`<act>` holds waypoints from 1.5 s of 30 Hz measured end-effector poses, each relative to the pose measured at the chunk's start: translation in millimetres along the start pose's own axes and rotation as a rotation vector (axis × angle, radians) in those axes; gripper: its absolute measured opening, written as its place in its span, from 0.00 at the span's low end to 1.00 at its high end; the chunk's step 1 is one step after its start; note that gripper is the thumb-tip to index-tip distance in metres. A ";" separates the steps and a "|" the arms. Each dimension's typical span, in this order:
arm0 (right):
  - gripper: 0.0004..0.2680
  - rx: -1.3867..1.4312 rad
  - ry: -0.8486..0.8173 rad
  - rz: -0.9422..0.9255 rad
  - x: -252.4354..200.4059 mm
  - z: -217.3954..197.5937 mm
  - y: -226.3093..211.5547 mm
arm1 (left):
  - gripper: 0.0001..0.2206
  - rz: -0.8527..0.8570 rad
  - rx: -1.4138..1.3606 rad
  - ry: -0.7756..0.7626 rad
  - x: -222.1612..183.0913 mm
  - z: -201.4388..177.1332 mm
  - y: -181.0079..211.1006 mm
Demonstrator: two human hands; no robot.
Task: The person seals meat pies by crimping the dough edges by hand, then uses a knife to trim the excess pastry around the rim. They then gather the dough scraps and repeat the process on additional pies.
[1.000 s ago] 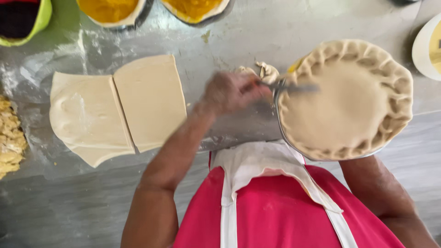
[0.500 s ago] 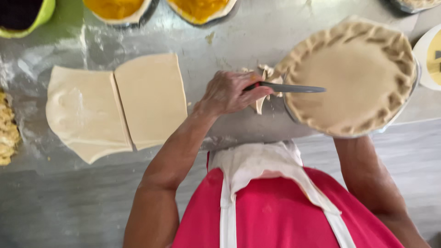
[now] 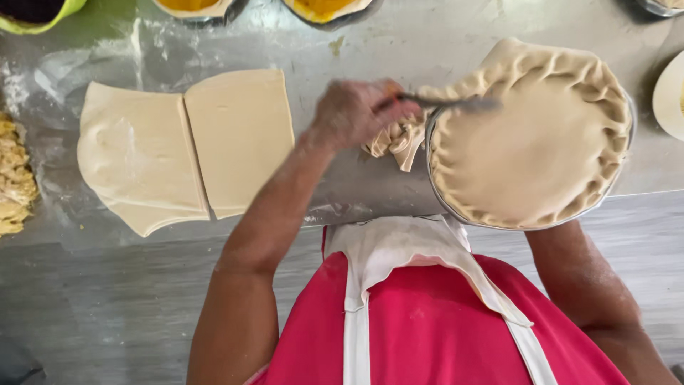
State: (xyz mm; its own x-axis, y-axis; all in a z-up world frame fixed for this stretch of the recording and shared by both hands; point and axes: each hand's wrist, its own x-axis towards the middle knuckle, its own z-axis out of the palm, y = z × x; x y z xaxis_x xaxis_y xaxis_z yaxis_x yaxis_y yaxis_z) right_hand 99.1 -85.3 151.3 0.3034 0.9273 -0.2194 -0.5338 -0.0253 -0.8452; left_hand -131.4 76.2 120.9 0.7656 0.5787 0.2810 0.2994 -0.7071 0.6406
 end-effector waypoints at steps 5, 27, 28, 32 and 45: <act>0.22 -0.020 -0.023 0.024 -0.5 -1.7 -2.0 | 0.18 0.086 -0.052 -0.001 10.3 -10.6 5.9; 0.23 -0.076 -0.039 0.057 17.0 -4.6 -2.6 | 0.23 0.211 0.054 -0.268 0.4 -12.0 -5.7; 0.23 -0.079 -0.045 0.075 16.2 -5.6 -2.6 | 0.23 0.187 0.079 -0.338 -6.1 -10.3 -10.9; 0.23 -0.046 -0.039 0.107 19.9 -6.2 10.9 | 0.22 -0.089 0.000 -0.177 -39.9 -29.6 -58.3; 0.24 0.470 0.114 0.454 50.0 -7.9 93.8 | 0.14 -0.847 -1.416 0.185 -179.8 54.9 -20.3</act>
State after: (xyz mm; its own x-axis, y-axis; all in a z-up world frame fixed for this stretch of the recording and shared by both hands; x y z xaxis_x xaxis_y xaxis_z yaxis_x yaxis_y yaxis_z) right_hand 70.4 -44.3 57.3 0.0351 0.8170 -0.5756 -0.9081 -0.2144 -0.3597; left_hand -243.9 -35.8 18.1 0.5621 0.6917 -0.4535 -0.2316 0.6580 0.7166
